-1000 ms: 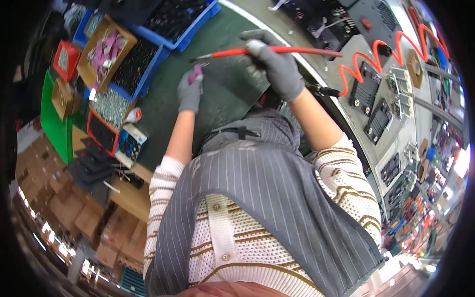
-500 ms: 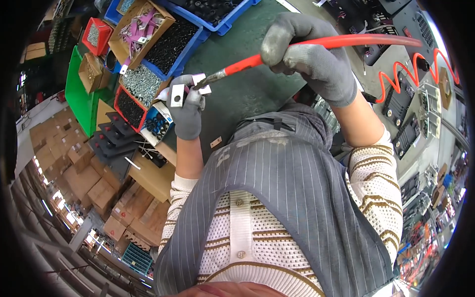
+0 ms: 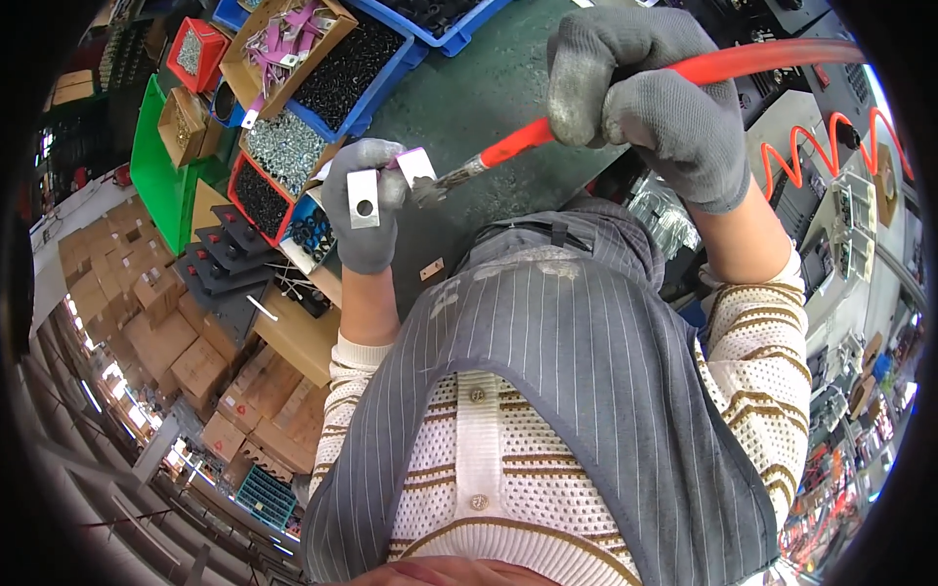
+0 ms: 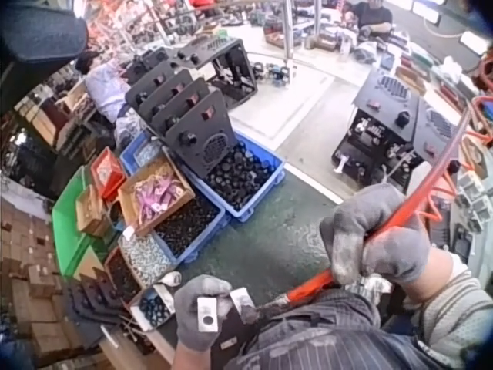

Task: Assembling various components and panels onto an electronics enclosure/housing.

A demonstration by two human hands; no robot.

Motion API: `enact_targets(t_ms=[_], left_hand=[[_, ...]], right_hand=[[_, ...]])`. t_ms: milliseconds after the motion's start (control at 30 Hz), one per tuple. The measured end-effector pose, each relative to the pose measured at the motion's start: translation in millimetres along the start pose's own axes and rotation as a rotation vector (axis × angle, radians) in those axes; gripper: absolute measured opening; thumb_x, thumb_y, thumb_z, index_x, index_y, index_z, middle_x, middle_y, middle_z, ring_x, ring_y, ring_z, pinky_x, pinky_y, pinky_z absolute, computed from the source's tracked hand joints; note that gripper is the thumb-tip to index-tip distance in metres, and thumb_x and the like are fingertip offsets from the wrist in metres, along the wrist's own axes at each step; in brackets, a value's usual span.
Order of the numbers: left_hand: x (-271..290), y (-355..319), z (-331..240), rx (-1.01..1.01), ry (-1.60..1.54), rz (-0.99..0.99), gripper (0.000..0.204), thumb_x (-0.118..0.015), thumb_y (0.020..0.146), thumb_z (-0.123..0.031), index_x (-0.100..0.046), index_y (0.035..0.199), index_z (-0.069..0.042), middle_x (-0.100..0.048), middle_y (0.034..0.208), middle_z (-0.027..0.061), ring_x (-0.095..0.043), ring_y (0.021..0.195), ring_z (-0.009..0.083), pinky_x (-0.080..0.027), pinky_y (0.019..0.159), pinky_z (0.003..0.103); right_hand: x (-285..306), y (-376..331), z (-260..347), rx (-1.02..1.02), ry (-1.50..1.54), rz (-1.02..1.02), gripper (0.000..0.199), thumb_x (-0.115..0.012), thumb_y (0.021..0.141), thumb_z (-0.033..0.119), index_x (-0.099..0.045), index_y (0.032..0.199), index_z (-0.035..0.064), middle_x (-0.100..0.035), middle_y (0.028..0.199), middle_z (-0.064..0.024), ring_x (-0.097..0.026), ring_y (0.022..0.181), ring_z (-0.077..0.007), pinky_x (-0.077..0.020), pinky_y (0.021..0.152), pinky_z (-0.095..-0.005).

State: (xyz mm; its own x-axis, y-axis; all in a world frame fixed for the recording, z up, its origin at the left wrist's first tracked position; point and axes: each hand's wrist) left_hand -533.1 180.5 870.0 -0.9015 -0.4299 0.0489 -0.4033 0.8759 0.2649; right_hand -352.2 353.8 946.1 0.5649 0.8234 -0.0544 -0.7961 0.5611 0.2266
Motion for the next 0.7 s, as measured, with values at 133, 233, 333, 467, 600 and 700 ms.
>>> enact_targets(t_ms=[133,233,333,467,600,700], left_hand=[[0,0,-8,0.064,-0.028,-0.041,0.019,-0.065,0.073,0.005,-0.058,0.09,0.001,-0.06,0.081,0.0065,-0.056,0.073,0.0113,-0.045,0.066,0.023],[0,5,-6,-0.027,0.087,-0.021,0.019,-0.065,0.073,0.006,-0.058,0.089,0.001,-0.059,0.08,0.0063,-0.055,0.071,0.011,-0.044,0.063,0.023],[5,4,-3,-0.027,0.056,-0.038,0.019,-0.065,0.072,0.007,-0.058,0.089,0.001,-0.059,0.079,0.0058,-0.055,0.069,0.0106,-0.044,0.061,0.023],[9,1,3,0.02,0.091,-0.037,0.018,-0.064,0.074,0.006,-0.057,0.09,0.001,-0.059,0.082,0.0063,-0.055,0.072,0.0103,-0.044,0.064,0.022],[13,3,7,0.054,0.06,-0.053,0.018,-0.061,0.078,0.005,-0.057,0.094,0.0,-0.059,0.084,0.0049,-0.055,0.073,0.0079,-0.044,0.065,0.021],[21,18,17,0.227,0.119,-0.012,0.017,-0.058,0.081,0.001,-0.055,0.098,-0.003,-0.054,0.084,0.0001,-0.047,0.071,0.0031,-0.039,0.06,0.018]], right_hand=[[9,-1,1,0.023,-0.098,0.023,0.024,-0.048,0.068,0.027,-0.046,0.056,0.0064,-0.042,0.049,-0.0032,-0.036,0.043,-0.0132,-0.0244,0.043,-0.0267],[14,2,0,0.11,-0.017,0.029,0.023,-0.049,0.069,0.028,-0.047,0.057,0.0078,-0.041,0.052,-0.0028,-0.038,0.048,-0.0136,-0.0259,0.046,-0.027],[3,7,2,0.062,0.003,0.117,0.027,-0.053,0.069,0.031,-0.051,0.057,0.008,-0.043,0.051,-0.0023,-0.037,0.046,-0.014,-0.0258,0.045,-0.0272],[10,11,-5,0.028,-0.095,0.123,0.025,-0.054,0.068,0.03,-0.051,0.057,0.0078,-0.043,0.049,-0.0017,-0.037,0.045,-0.0134,-0.0256,0.045,-0.0268],[1,16,-14,0.03,0.193,0.036,0.018,-0.049,0.063,0.018,-0.052,0.06,0.0001,-0.047,0.054,-0.0049,-0.041,0.049,-0.012,-0.0306,0.046,-0.0248],[7,20,-24,-0.093,0.002,0.009,0.019,-0.048,0.065,0.018,-0.052,0.063,-0.0003,-0.048,0.059,-0.0044,-0.041,0.051,-0.0094,-0.03,0.047,-0.0225]])
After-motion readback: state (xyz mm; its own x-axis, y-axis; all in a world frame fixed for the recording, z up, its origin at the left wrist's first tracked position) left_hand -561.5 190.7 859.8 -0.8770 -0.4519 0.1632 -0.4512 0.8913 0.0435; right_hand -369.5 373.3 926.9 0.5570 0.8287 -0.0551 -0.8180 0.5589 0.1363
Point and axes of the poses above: each hand's wrist, its own y-axis towards the middle knuckle, its own x-axis out of the back of the hand, z = x × y
